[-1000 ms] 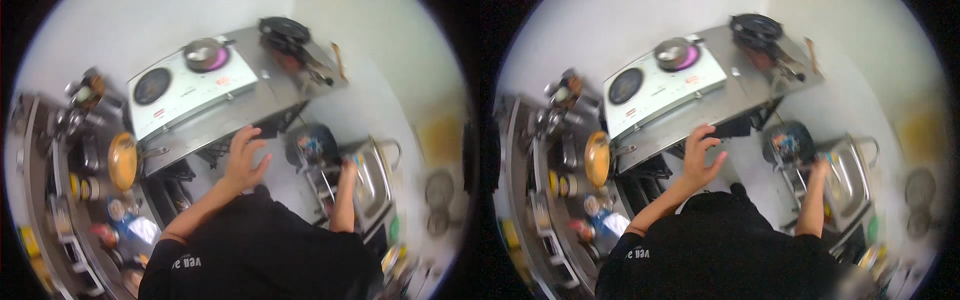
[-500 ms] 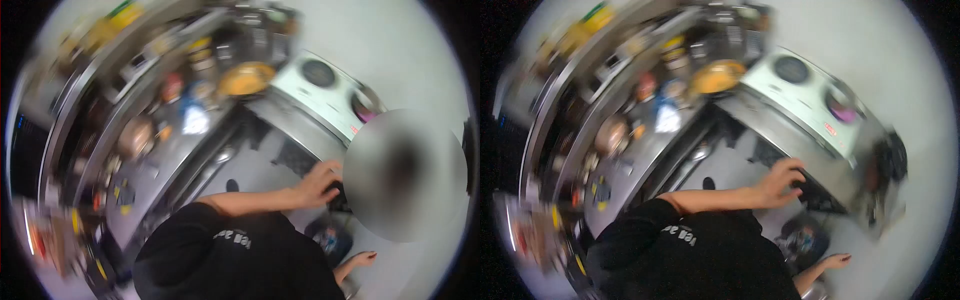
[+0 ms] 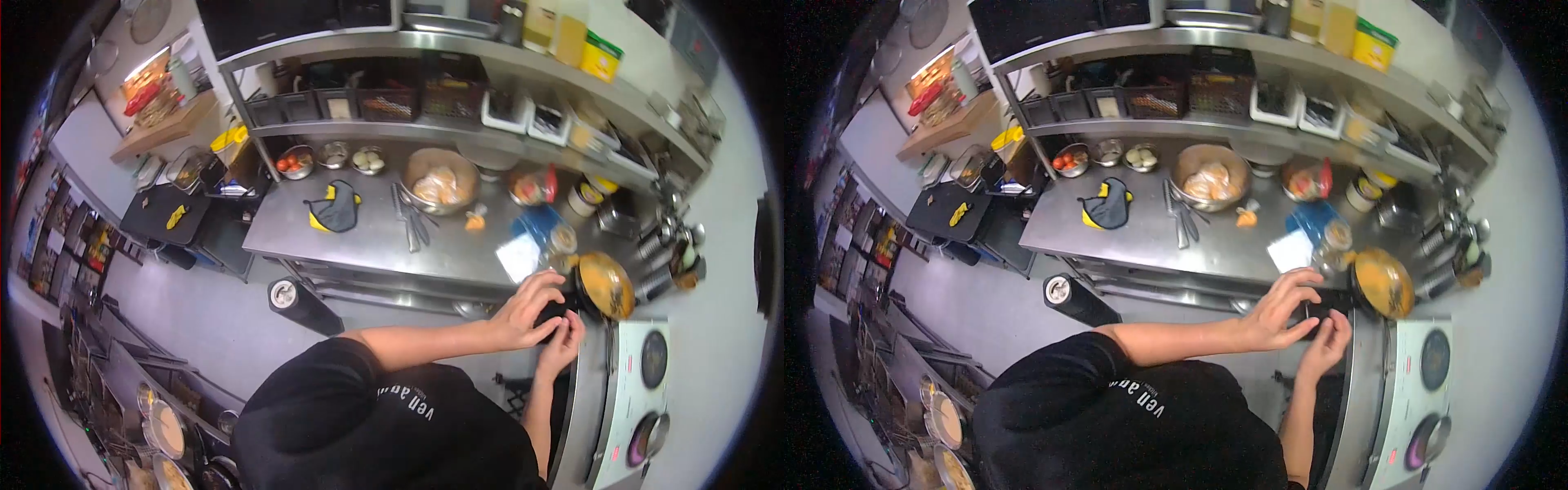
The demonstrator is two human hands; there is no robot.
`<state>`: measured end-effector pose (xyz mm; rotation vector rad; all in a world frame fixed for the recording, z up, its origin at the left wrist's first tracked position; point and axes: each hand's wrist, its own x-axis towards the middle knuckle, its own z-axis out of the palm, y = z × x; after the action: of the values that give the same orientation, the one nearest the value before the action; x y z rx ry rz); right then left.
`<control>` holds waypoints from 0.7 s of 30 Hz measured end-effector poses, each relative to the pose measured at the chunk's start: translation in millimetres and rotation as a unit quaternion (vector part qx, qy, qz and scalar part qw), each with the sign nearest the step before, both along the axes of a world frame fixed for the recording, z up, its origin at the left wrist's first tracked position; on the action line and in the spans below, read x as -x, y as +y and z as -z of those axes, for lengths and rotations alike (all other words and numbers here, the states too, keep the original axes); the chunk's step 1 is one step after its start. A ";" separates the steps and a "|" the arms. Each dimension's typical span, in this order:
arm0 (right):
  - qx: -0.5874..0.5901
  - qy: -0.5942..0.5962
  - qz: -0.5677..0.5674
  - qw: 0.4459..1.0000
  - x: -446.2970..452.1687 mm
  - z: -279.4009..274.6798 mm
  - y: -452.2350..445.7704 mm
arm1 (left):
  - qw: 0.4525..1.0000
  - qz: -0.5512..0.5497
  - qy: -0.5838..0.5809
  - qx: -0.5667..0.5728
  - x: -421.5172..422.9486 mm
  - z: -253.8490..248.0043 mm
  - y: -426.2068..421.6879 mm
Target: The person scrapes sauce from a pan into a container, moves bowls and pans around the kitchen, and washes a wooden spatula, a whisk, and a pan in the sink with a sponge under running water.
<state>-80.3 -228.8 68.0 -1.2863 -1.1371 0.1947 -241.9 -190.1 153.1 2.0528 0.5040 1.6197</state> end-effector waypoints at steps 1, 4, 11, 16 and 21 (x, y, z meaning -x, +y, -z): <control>-0.008 0.002 -0.045 0.999 22.6 -5.0 26.0 | 1.000 -0.031 -0.002 -0.003 18.7 -2.5 15.8; -0.015 -0.002 -0.152 0.988 93.5 -32.5 87.2 | 0.992 -0.122 -0.008 -0.014 72.0 -6.2 63.9; -0.038 -0.038 -0.252 0.966 193.9 -71.2 186.3 | 0.973 -0.225 -0.042 -0.016 171.8 -6.2 165.3; 0.017 -0.008 -0.285 0.958 212.5 -49.2 224.5 | 0.965 -0.255 -0.052 0.015 245.3 -18.4 218.9; 0.084 0.033 -0.369 0.925 260.6 -62.0 259.3 | 0.932 -0.352 -0.073 0.044 309.6 -29.0 244.1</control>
<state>-340.9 30.5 130.1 -0.9299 -1.5311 0.9030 -551.5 53.9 182.1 1.7566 1.3433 2.0608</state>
